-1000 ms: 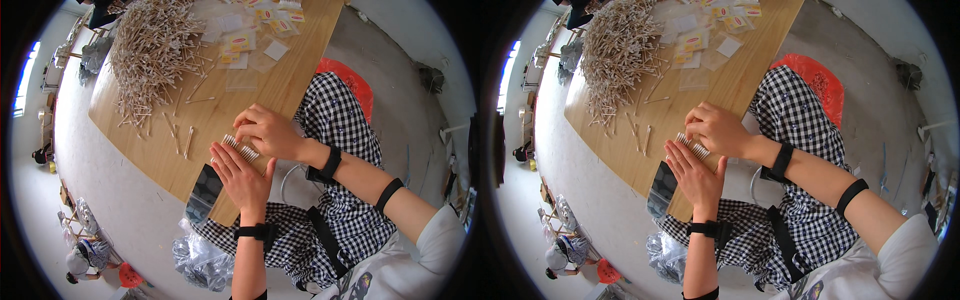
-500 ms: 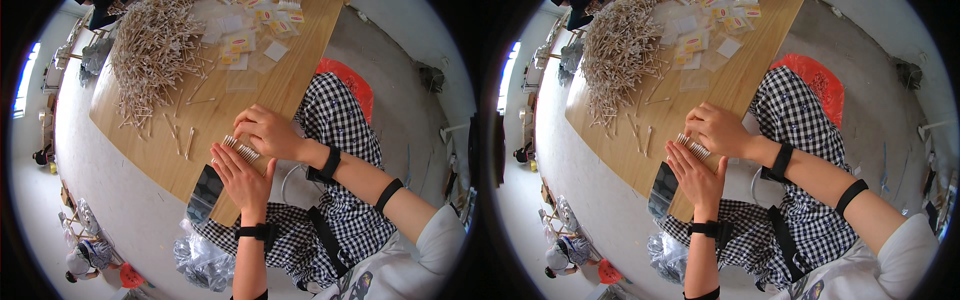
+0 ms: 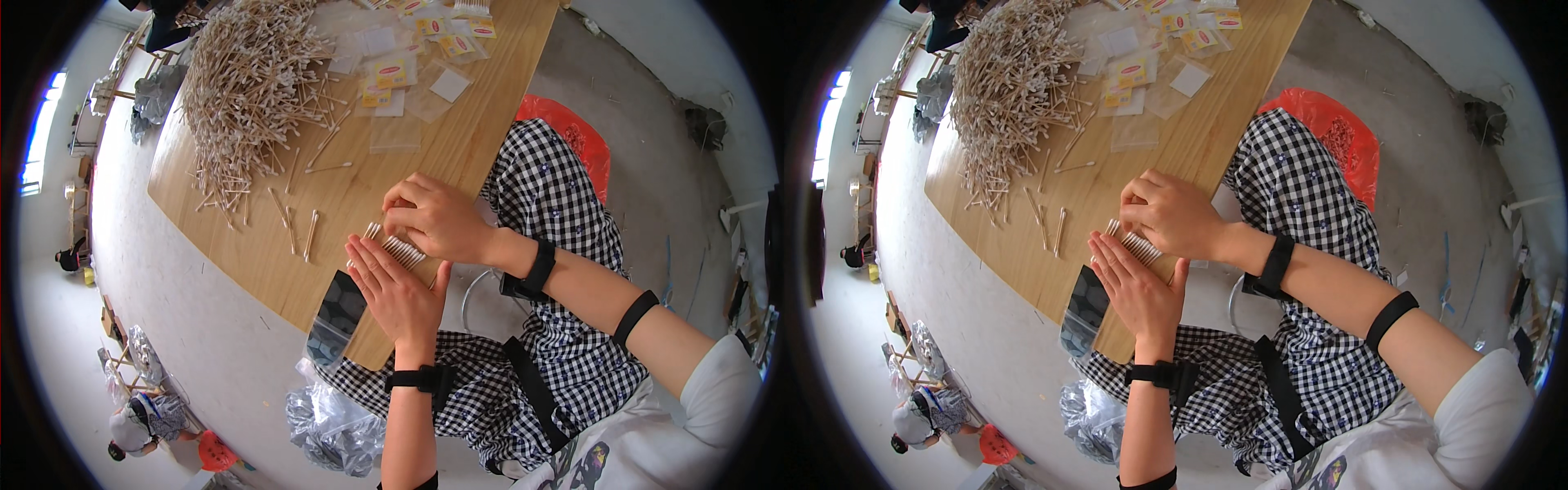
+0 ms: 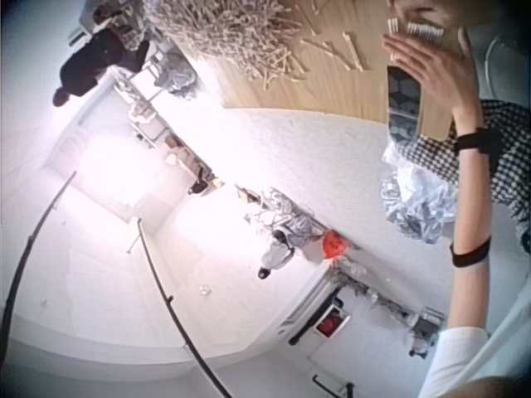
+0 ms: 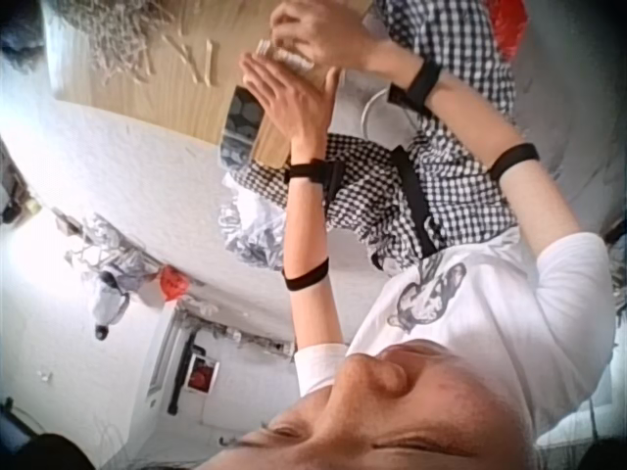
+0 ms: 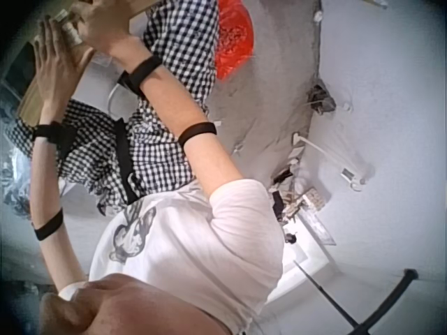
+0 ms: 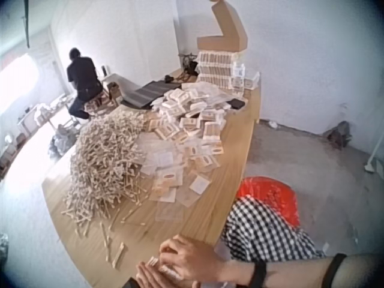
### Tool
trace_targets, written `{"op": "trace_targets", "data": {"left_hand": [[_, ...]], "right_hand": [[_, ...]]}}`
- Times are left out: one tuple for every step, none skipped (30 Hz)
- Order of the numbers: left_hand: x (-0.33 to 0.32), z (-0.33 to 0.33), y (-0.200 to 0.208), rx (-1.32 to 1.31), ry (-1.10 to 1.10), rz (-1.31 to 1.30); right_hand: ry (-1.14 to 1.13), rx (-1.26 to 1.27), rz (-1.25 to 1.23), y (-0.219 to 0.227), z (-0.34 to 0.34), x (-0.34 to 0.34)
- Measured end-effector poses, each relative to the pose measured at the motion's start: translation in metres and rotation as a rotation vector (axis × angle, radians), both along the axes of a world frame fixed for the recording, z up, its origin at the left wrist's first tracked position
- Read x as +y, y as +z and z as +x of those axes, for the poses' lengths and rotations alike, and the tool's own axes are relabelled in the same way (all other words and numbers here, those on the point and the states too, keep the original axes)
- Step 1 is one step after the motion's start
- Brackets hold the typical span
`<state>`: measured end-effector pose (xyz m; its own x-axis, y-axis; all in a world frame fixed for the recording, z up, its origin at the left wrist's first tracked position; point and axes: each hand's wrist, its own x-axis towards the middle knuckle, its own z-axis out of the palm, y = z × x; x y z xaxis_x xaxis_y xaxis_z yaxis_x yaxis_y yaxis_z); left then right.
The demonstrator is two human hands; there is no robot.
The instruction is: Counting and packaging cotton swabs into small plastic bags.
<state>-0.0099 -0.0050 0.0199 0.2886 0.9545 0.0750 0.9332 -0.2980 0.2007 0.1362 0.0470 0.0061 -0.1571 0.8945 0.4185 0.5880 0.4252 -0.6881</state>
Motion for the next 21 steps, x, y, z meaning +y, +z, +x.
{"op": "trace_targets", "data": {"left_hand": [[0.000,0.000,0.000,-0.003,0.000,0.000],[0.000,0.000,0.000,-0.005,0.000,0.000],[0.000,0.000,0.000,-0.007,-0.001,0.002],[0.000,0.000,0.001,-0.009,0.003,-0.006],[0.000,0.000,0.001,-0.011,0.006,-0.015],[0.000,0.001,0.001,-0.014,0.005,-0.013],[0.000,0.001,0.001,-0.003,0.005,-0.013],[0.000,0.001,0.001,0.007,0.005,-0.014],[0.000,0.001,0.001,0.002,0.005,-0.013],[0.000,0.002,0.001,0.001,0.005,-0.016],[0.000,0.001,0.001,0.003,0.007,-0.019],[0.000,0.000,0.001,0.000,0.009,-0.019],[-0.001,-0.001,0.001,-0.006,0.010,-0.026],[-0.001,-0.001,0.001,-0.012,0.010,-0.031],[-0.001,-0.001,0.001,-0.016,0.013,-0.030],[-0.002,-0.002,0.001,-0.013,0.015,-0.020],[-0.003,-0.002,0.000,-0.010,0.017,-0.011],[-0.004,-0.002,0.000,-0.012,0.020,-0.010],[-0.005,-0.002,0.001,-0.013,0.028,-0.010],[-0.005,0.000,0.002,-0.022,0.028,-0.010],[-0.005,0.000,0.005,-0.032,0.023,-0.010]], "right_hand": [[-0.011,0.008,0.018,0.000,0.000,0.000],[-0.012,0.007,0.020,0.000,-0.001,0.001],[-0.027,0.008,0.022,0.001,-0.002,0.001],[-0.043,0.009,0.023,0.002,-0.002,0.001],[-0.043,0.007,0.025,0.002,-0.003,0.000],[-0.042,0.011,0.021,0.002,-0.003,0.001],[-0.040,0.015,0.018,0.001,-0.003,0.001],[-0.041,0.011,0.019,0.002,-0.003,0.001],[-0.038,0.005,0.016,0.002,-0.003,0.001],[-0.034,-0.001,0.014,0.002,-0.002,0.001],[-0.033,-0.004,0.015,0.003,-0.003,0.001],[-0.020,-0.026,0.001,0.004,-0.004,0.001],[-0.006,-0.048,-0.014,0.005,-0.005,0.002],[-0.004,-0.052,-0.012,0.008,-0.006,0.005],[-0.004,-0.041,-0.022,0.011,-0.009,0.010],[-0.004,-0.029,-0.033,0.014,-0.012,0.014],[-0.002,-0.032,-0.032,0.018,-0.015,0.018],[0.031,-0.080,-0.009,0.022,-0.018,0.022],[0.064,-0.129,0.014,0.023,-0.022,0.026],[0.059,-0.138,0.014,0.022,-0.021,0.029],[0.107,-0.164,-0.046,0.021,-0.020,0.032]]}}
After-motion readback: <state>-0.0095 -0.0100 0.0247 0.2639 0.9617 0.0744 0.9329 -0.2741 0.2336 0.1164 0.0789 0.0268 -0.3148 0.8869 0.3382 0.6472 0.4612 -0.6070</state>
